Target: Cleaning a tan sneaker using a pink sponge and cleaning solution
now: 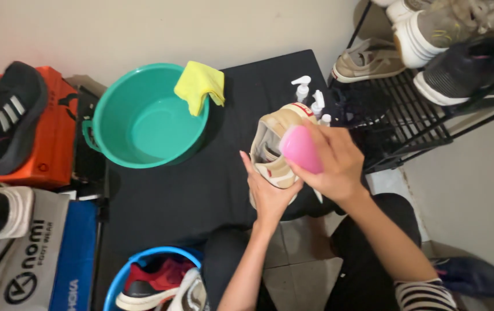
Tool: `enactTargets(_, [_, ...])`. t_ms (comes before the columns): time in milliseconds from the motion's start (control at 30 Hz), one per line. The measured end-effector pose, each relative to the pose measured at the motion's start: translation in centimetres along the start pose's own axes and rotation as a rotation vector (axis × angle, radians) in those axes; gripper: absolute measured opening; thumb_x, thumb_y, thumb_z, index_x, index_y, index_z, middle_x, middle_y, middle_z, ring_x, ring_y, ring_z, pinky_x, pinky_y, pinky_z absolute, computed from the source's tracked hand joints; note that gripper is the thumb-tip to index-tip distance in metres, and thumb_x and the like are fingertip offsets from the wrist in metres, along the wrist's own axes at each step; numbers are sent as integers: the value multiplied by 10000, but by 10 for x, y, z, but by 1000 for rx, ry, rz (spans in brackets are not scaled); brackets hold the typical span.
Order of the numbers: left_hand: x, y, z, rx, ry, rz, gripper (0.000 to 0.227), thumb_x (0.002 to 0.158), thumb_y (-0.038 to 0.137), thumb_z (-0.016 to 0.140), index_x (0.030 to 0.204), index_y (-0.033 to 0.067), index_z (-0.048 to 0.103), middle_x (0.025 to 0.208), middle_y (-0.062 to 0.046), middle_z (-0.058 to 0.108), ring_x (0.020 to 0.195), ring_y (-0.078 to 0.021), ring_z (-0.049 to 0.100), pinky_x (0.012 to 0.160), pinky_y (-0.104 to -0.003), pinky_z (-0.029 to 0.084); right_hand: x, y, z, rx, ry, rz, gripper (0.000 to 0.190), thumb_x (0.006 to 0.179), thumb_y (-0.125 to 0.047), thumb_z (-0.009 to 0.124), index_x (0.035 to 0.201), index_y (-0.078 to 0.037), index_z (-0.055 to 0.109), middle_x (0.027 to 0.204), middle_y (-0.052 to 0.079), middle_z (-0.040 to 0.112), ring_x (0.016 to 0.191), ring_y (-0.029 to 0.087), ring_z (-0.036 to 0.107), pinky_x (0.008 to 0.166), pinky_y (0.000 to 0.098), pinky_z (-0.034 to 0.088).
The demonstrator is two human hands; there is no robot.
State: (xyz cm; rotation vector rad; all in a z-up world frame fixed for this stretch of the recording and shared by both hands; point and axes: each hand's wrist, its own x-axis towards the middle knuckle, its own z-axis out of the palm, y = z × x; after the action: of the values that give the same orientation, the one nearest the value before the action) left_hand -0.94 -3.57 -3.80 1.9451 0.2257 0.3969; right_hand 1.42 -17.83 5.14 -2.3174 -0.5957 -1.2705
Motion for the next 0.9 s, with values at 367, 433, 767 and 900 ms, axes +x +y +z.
enactTargets(367, [-5,33,5,6,78,-72,1547,395,362,1006,1572,-72,101,1284,-400,575,1167,-550,601,953,-592,512,14,23,-26,202,26,224,600,693,-241,968,1172,-5,694,1036,153,635,940,372,652,831,425,545])
enactTargets(433, [-6,34,10,2,59,-116,1575,382,369,1002,1587,-41,75,1317,-362,578,1206,-511,596,981,-571,509,13,37,-20,90,0,211,599,723,-305,961,1179,-19,698,1037,114,640,940,322,667,819,393,556])
enactTargets(767, [-11,9,11,-72,99,-68,1559,430,341,1012,1607,44,34,1394,-390,488,1274,-534,529,1059,-549,477,15,35,-27,58,-22,161,670,723,-275,983,1248,2,673,1073,142,596,967,346,618,837,427,540])
enactTargets(900, [-14,18,7,-101,112,-28,1529,442,346,1012,1607,60,63,1405,-374,485,1294,-518,521,1067,-558,467,15,33,-30,117,22,165,694,734,-248,991,1295,-14,658,1120,144,557,965,357,572,855,416,514])
